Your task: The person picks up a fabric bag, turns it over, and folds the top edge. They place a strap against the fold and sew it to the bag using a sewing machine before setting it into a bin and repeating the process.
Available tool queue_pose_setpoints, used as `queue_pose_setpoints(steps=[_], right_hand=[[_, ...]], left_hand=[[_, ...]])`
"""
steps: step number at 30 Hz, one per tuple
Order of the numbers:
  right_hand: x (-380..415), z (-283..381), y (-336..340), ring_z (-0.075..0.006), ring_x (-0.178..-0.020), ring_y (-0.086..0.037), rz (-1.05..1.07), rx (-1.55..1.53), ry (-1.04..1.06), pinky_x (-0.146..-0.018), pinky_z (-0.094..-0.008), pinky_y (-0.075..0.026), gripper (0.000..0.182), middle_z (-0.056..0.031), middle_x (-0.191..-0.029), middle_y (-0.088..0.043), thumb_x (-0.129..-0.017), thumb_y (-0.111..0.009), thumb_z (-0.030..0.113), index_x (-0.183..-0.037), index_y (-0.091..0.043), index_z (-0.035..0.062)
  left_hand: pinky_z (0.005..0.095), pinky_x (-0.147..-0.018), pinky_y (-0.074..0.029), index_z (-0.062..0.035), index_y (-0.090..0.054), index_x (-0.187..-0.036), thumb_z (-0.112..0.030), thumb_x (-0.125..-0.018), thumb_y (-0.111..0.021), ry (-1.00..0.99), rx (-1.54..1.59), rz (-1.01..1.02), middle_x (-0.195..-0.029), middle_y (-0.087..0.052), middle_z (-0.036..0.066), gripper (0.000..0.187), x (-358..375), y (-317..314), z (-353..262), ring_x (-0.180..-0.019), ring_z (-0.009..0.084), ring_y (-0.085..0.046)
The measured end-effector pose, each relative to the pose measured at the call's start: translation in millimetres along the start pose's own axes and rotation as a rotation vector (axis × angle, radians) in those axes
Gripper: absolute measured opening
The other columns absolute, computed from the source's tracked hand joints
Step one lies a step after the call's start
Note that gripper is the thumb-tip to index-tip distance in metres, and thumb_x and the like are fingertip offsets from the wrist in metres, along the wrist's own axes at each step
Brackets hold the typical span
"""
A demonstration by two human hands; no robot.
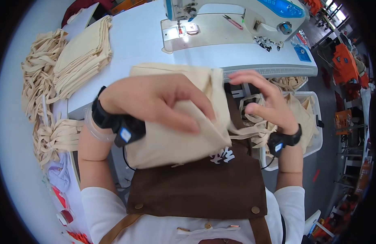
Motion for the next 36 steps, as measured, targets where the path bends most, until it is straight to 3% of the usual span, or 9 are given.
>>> queue_pose_setpoints(steps=[2,4,6,10,18,23,28,31,36], right_hand=[[-13,-1,-15,-0.0231,-0.117,-0.056,0.064,-0.219,0.053,-0.104,-0.0348,-0.040,0.043,-0.0122,-0.121,-0.062,-0.090,-0.069,0.032,-0.119,-0.062,0.0001],[-10,-5,-30,-0.0156,-0.109,-0.056,0.322,-0.611,-0.179,-0.097,-0.0299,-0.043,0.042,-0.0094,-0.114,-0.063,-0.097,-0.061,0.035,-0.118,-0.062,-0.0014],[-6,-21,-47,-0.0085,-0.088,-0.054,0.459,-0.507,-0.424,-0.078,-0.0263,-0.046,0.039,-0.0021,-0.094,-0.061,-0.102,-0.055,0.034,-0.113,-0.062,-0.0029],[-8,-47,-74,-0.0064,-0.082,-0.051,0.263,-0.414,-0.286,-0.072,-0.0253,-0.044,0.035,-0.0015,-0.088,-0.059,-0.099,-0.060,0.032,-0.110,-0.063,-0.0015],[-28,-75,-76,-0.0044,-0.081,-0.048,0.207,-0.725,-0.541,-0.069,-0.0226,-0.042,0.026,0.0035,-0.090,-0.056,-0.098,-0.062,0.025,-0.102,-0.063,-0.0010],[-53,-66,-61,-0.0167,-0.081,-0.059,0.072,-0.168,-0.214,-0.076,-0.0301,-0.048,0.015,-0.0064,-0.087,-0.062,-0.088,-0.066,0.013,-0.096,-0.064,0.0000],[-61,-64,-59,-0.0189,-0.085,-0.062,0.065,-0.303,-0.298,-0.078,-0.0308,-0.049,0.016,-0.0097,-0.092,-0.065,-0.086,-0.067,0.010,-0.097,-0.065,0.0002],[-63,-63,-52,-0.0175,-0.086,-0.063,0.120,-0.431,-0.582,-0.078,-0.0301,-0.049,0.017,-0.0094,-0.094,-0.067,-0.085,-0.069,0.011,-0.098,-0.065,0.0004],[-66,-59,-51,-0.0240,-0.074,-0.060,0.053,-0.029,-0.141,-0.067,-0.0319,-0.049,0.015,-0.0095,-0.087,-0.059,-0.082,-0.072,0.008,-0.092,-0.062,0.0031]], left_hand=[[0.0221,-0.077,-0.049,0.0032,-0.069,-0.110,-0.009,-0.090,-0.069,-0.052,-0.049,0.059,-0.099,-0.070,0.003,0.024,-17,-10,-2,-0.089,0.0056,-0.060],[0.0219,-0.077,-0.048,0.0032,-0.069,-0.109,-0.009,-0.090,-0.068,-0.008,-0.029,0.050,-0.098,-0.070,0.003,0.023,-27,-6,4,-0.090,0.0055,-0.059],[0.0220,-0.078,-0.048,0.0034,-0.068,-0.108,-0.010,-0.090,-0.068,0.138,0.068,-0.026,-0.097,-0.070,0.003,0.022,-37,12,26,-0.091,0.0054,-0.059],[0.0226,-0.078,-0.047,0.0017,-0.067,-0.108,-0.012,-0.086,-0.071,0.273,-0.370,-0.198,-0.092,-0.067,0.001,0.026,-36,33,61,-0.087,0.0070,-0.056],[0.0241,-0.080,-0.047,0.0001,-0.066,-0.101,-0.013,-0.082,-0.068,0.178,-0.111,-0.265,-0.093,-0.065,0.000,0.023,-29,39,103,-0.086,0.0072,-0.056],[0.0235,-0.080,-0.047,-0.0006,-0.067,-0.102,-0.014,-0.081,-0.070,0.141,0.027,-0.288,-0.092,-0.066,0.000,0.025,-33,35,110,-0.086,0.0065,-0.057],[0.0260,-0.077,-0.048,-0.0028,-0.070,-0.102,-0.019,-0.080,-0.071,0.153,0.213,-0.379,-0.088,-0.068,0.004,0.027,-37,33,113,-0.084,0.0098,-0.060],[0.0235,-0.074,-0.047,0.0003,-0.069,-0.094,-0.011,-0.081,-0.072,0.175,0.145,-0.412,-0.085,-0.067,0.000,0.017,-33,38,115,-0.080,0.0063,-0.058],[0.0285,-0.067,-0.047,0.0006,-0.063,-0.087,-0.010,-0.079,-0.071,0.056,-0.122,-0.677,-0.078,-0.063,0.008,0.015,-25,37,112,-0.071,0.0176,-0.059]])
Point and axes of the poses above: each hand's wrist, its own x-axis away from the middle knuckle, its own y-axis out of the back of the hand, z = x × y, the point moved 4 cm from there along -x, towards the middle knuckle
